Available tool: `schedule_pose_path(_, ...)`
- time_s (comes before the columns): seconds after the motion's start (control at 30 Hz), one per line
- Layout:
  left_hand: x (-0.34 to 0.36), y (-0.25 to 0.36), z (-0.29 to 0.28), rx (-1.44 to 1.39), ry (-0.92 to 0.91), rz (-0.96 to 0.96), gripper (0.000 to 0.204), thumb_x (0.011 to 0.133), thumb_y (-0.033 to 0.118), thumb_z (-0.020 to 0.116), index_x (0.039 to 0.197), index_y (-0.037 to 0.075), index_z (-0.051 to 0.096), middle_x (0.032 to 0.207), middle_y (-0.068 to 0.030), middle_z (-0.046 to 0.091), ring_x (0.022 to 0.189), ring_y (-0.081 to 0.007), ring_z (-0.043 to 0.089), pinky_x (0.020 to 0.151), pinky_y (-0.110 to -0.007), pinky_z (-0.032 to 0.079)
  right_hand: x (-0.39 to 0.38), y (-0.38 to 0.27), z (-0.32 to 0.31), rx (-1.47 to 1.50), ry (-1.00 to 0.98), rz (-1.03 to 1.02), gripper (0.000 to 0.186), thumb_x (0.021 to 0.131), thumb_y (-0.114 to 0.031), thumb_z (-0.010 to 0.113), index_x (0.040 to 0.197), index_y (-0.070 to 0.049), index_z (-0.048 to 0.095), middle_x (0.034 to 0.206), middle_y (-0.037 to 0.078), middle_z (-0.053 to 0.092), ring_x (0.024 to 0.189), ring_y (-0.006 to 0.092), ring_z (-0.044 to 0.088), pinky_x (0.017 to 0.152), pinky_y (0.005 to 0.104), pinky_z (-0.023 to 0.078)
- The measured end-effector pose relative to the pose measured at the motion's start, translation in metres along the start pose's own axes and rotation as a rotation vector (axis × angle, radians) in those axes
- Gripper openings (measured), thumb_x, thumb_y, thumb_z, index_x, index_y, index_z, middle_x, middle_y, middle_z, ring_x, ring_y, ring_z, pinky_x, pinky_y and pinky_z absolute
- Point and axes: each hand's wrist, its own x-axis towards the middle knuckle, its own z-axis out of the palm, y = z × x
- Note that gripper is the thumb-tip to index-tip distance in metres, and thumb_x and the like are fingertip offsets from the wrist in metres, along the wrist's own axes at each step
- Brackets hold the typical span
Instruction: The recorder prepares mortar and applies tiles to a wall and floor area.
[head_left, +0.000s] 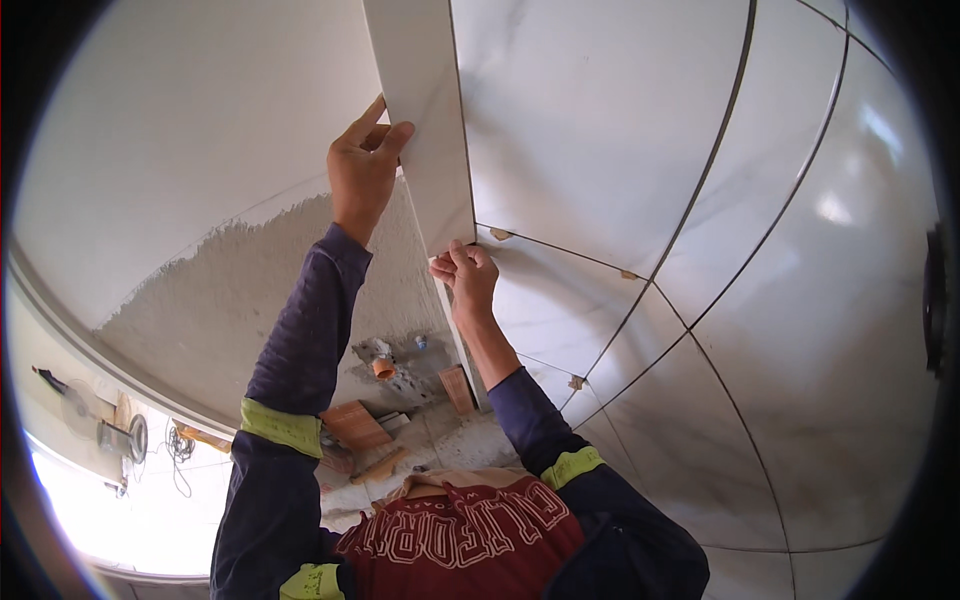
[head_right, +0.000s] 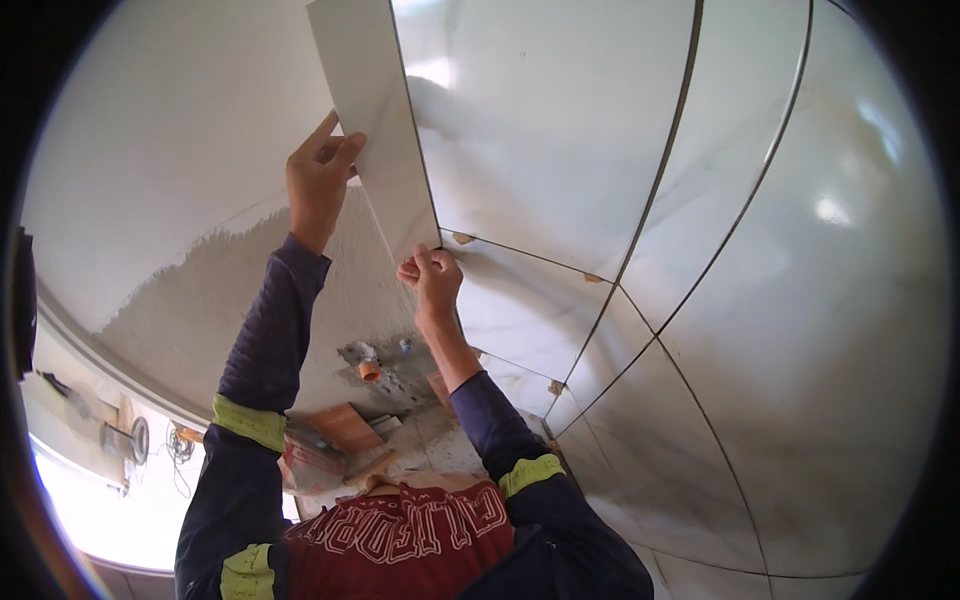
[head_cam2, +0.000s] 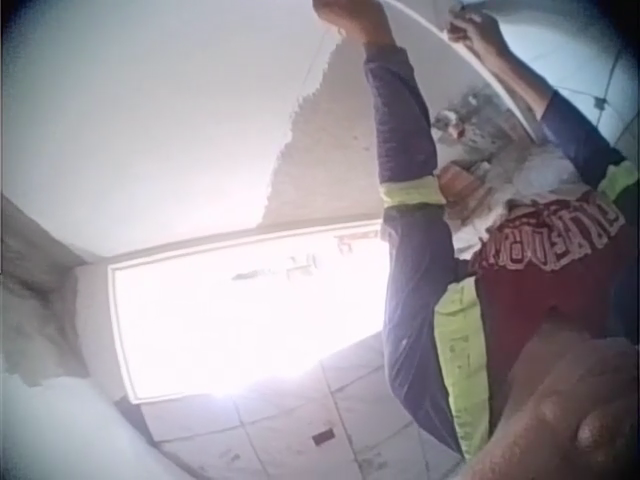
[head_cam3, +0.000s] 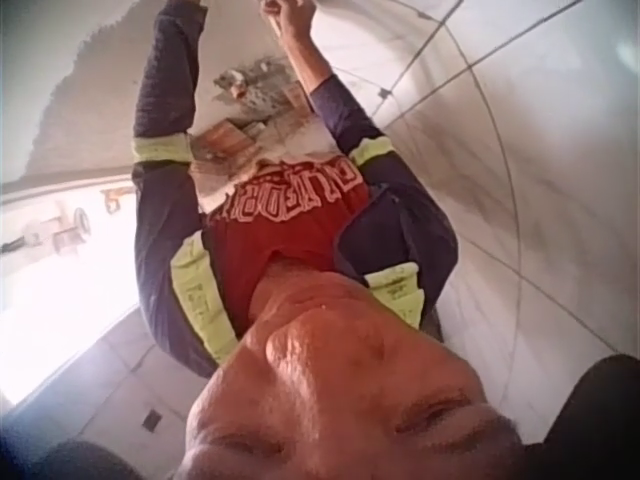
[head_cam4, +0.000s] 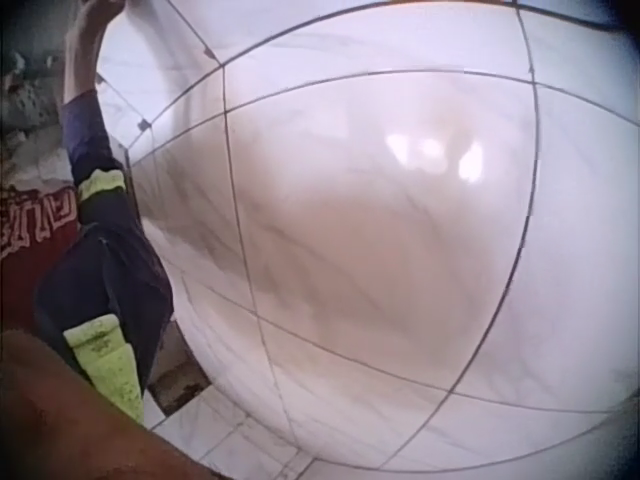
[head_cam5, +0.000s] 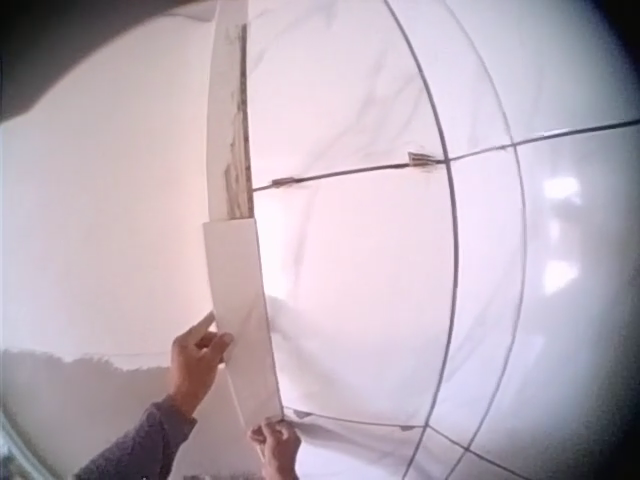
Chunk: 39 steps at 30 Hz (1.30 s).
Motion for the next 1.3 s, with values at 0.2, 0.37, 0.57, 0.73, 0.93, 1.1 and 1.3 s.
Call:
schedule_pose_path(0.2, 0.003, -0.007, -0.006, 0.099, 0.034, 0.018, 0.044, 0.083, 0.007, 0.071, 0.125, 0.002, 0.06, 0.079, -0.0064, 0.069, 0.066, -0.0068, 0.058, 0.062, -0.022, 0.048, 0.0, -0.006, 0.001, -0.081, -0.019, 0.031, 0.016, 0.091, -0.017, 0.063, 0.088, -0.002, 0.057, 0.08, 0.007, 0.061, 0.069, 0.0167, 0.063, 0.068, 0.0345, 0.058)
schedule_pose_path(0.37, 0.002, -0.006, -0.006, 0.114, 0.018, 0.019, 0.046, 0.081, 0.01, 0.073, 0.124, 0.0, 0.06, 0.08, -0.0077, 0.07, 0.069, -0.0085, 0.059, 0.067, -0.024, 0.049, -0.004, -0.003, -0.001, -0.046, 0.042, 0.022, 0.014, 0.088, -0.013, 0.065, 0.084, -0.001, 0.059, 0.079, 0.007, 0.063, 0.069, 0.0169, 0.065, 0.065, 0.0316, 0.058)
schedule_pose_path(0.57, 0.016, 0.005, -0.003, 0.062, 0.038, 0.09, 0.039, 0.081, 0.008, 0.072, 0.119, -0.001, 0.063, 0.077, -0.006, 0.069, 0.068, -0.0083, 0.06, 0.065, -0.023, 0.049, -0.012, -0.012, 0.017, 0.003, 0.075, -0.067, 0.009, 0.089, -0.009, 0.061, 0.09, 0.0, 0.06, 0.081, 0.007, 0.062, 0.071, 0.0165, 0.064, 0.069, 0.0336, 0.058)
schedule_pose_path(0.73, 0.031, 0.022, -0.003, 0.021, 0.057, 0.114, 0.033, 0.081, 0.005, 0.072, 0.112, -0.001, 0.067, 0.075, -0.0056, 0.068, 0.066, -0.0081, 0.06, 0.063, -0.023, 0.049, -0.011, -0.024, 0.033, 0.031, 0.058, -0.125, 0.01, 0.087, -0.008, 0.061, 0.088, 0.002, 0.061, 0.079, 0.008, 0.062, 0.07, 0.0171, 0.066, 0.065, 0.0312, 0.058)
schedule_pose_path(0.93, 0.029, 0.021, -0.001, -0.084, 0.043, 0.075, 0.037, 0.08, 0.008, 0.074, 0.114, -0.004, 0.065, 0.075, -0.0044, 0.067, 0.064, -0.0079, 0.058, 0.061, -0.022, 0.049, -0.005, -0.022, 0.031, 0.007, 0.064, -0.161, 0.012, 0.086, -0.007, 0.063, 0.088, 0.004, 0.06, 0.077, 0.01, 0.063, 0.066, 0.0186, 0.066, 0.061, 0.0293, 0.058)
schedule_pose_path(1.1, 0.037, 0.015, -0.006, 0.099, 0.038, 0.121, 0.039, 0.08, 0.012, 0.076, 0.113, -0.005, 0.065, 0.074, -0.0047, 0.067, 0.063, -0.0065, 0.056, 0.059, -0.021, 0.047, 0.006, -0.011, 0.025, -0.018, 0.05, -0.217, 0.013, 0.086, -0.008, 0.063, 0.085, 0.005, 0.06, 0.076, 0.011, 0.065, 0.063, 0.018, 0.066, 0.057, 0.0281, 0.057)
schedule_pose_path(1.3, 0.036, 0.018, -0.005, -0.05, 0.02, 0.11, 0.037, 0.08, 0.008, 0.075, 0.113, -0.004, 0.065, 0.079, -0.0058, 0.068, 0.066, -0.0092, 0.06, 0.062, -0.024, 0.052, -0.005, -0.013, 0.034, 0.002, 0.057, -0.19, 0.021, 0.087, -0.014, 0.067, 0.095, 0.005, 0.062, 0.087, 0.012, 0.066, 0.077, 0.0205, 0.068, 0.071, 0.032, 0.058)
